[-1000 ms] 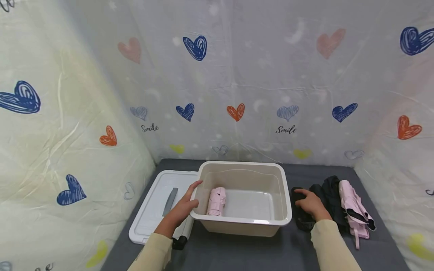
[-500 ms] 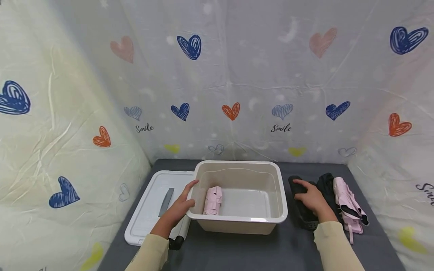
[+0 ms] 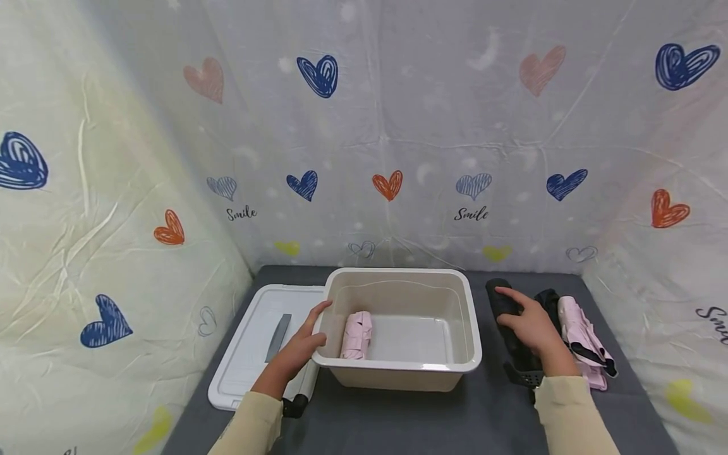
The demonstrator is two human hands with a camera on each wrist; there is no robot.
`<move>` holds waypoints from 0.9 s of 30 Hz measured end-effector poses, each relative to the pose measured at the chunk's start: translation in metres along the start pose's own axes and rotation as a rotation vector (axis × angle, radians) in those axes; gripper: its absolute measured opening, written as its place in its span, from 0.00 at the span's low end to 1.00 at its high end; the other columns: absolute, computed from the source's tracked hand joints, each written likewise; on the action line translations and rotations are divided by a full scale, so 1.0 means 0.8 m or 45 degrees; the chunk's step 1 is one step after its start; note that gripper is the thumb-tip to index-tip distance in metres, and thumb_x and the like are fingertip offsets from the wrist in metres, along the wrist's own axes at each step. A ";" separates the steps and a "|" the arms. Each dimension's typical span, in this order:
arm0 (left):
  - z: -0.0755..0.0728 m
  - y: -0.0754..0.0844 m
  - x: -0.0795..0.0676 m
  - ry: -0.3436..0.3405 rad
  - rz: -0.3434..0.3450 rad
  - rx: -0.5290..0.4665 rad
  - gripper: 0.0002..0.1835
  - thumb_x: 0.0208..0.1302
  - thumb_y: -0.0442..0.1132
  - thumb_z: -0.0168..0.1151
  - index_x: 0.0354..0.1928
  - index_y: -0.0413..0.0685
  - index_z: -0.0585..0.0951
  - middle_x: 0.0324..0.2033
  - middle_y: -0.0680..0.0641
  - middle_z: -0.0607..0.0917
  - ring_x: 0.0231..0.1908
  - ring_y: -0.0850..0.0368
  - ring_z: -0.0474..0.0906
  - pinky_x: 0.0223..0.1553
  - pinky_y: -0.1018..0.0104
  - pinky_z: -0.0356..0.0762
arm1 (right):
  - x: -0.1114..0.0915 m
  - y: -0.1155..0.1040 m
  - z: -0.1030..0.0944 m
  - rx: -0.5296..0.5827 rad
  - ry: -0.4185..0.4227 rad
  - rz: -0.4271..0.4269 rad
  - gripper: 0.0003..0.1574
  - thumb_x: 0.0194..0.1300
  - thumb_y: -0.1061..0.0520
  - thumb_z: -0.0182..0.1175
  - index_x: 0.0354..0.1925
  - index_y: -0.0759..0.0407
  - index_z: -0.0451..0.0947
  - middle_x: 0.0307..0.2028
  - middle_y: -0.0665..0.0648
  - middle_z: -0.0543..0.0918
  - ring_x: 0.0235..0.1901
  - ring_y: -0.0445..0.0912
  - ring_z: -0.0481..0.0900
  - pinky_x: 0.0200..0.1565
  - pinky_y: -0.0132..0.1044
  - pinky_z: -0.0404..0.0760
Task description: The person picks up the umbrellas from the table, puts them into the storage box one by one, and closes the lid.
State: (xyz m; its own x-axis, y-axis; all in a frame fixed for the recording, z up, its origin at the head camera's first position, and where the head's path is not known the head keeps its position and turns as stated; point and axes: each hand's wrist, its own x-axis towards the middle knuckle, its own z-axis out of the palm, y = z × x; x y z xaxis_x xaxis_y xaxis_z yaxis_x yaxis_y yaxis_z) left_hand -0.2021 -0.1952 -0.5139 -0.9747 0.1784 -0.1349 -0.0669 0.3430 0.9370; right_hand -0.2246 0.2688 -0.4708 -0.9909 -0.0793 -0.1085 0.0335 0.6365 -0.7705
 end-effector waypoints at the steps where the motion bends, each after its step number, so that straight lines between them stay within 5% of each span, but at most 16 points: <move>1: 0.000 0.000 0.000 0.000 0.003 -0.001 0.42 0.56 0.31 0.46 0.73 0.67 0.54 0.70 0.38 0.59 0.59 0.37 0.65 0.48 0.51 0.69 | -0.001 -0.003 -0.002 0.009 0.005 -0.004 0.44 0.62 0.57 0.59 0.73 0.51 0.57 0.67 0.76 0.61 0.53 0.63 0.72 0.39 0.42 0.77; 10: 0.000 0.004 -0.002 -0.016 0.016 -0.056 0.41 0.57 0.30 0.46 0.74 0.66 0.54 0.71 0.37 0.58 0.60 0.37 0.63 0.51 0.46 0.69 | -0.012 -0.030 -0.013 0.096 0.004 -0.053 0.44 0.64 0.57 0.58 0.74 0.47 0.55 0.61 0.77 0.69 0.42 0.55 0.81 0.34 0.43 0.81; 20: 0.001 0.004 -0.003 -0.021 0.019 -0.054 0.41 0.58 0.30 0.45 0.74 0.65 0.53 0.71 0.37 0.57 0.60 0.37 0.62 0.50 0.47 0.69 | -0.017 -0.059 -0.016 -0.007 0.002 -0.146 0.42 0.64 0.52 0.60 0.73 0.45 0.58 0.67 0.71 0.64 0.54 0.65 0.73 0.38 0.44 0.80; 27: 0.002 0.008 -0.003 -0.015 0.019 -0.076 0.41 0.58 0.28 0.45 0.75 0.61 0.52 0.71 0.36 0.57 0.60 0.37 0.63 0.49 0.49 0.70 | -0.018 -0.083 -0.009 0.040 -0.025 -0.154 0.42 0.63 0.54 0.60 0.73 0.45 0.59 0.67 0.70 0.63 0.52 0.64 0.74 0.35 0.42 0.81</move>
State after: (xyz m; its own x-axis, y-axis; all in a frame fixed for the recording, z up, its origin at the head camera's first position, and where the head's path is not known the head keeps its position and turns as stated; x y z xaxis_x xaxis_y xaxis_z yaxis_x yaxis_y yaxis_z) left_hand -0.1995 -0.1920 -0.5077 -0.9731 0.1938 -0.1242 -0.0654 0.2846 0.9564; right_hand -0.2138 0.2334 -0.4132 -0.9852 -0.1693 -0.0254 -0.0820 0.5969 -0.7981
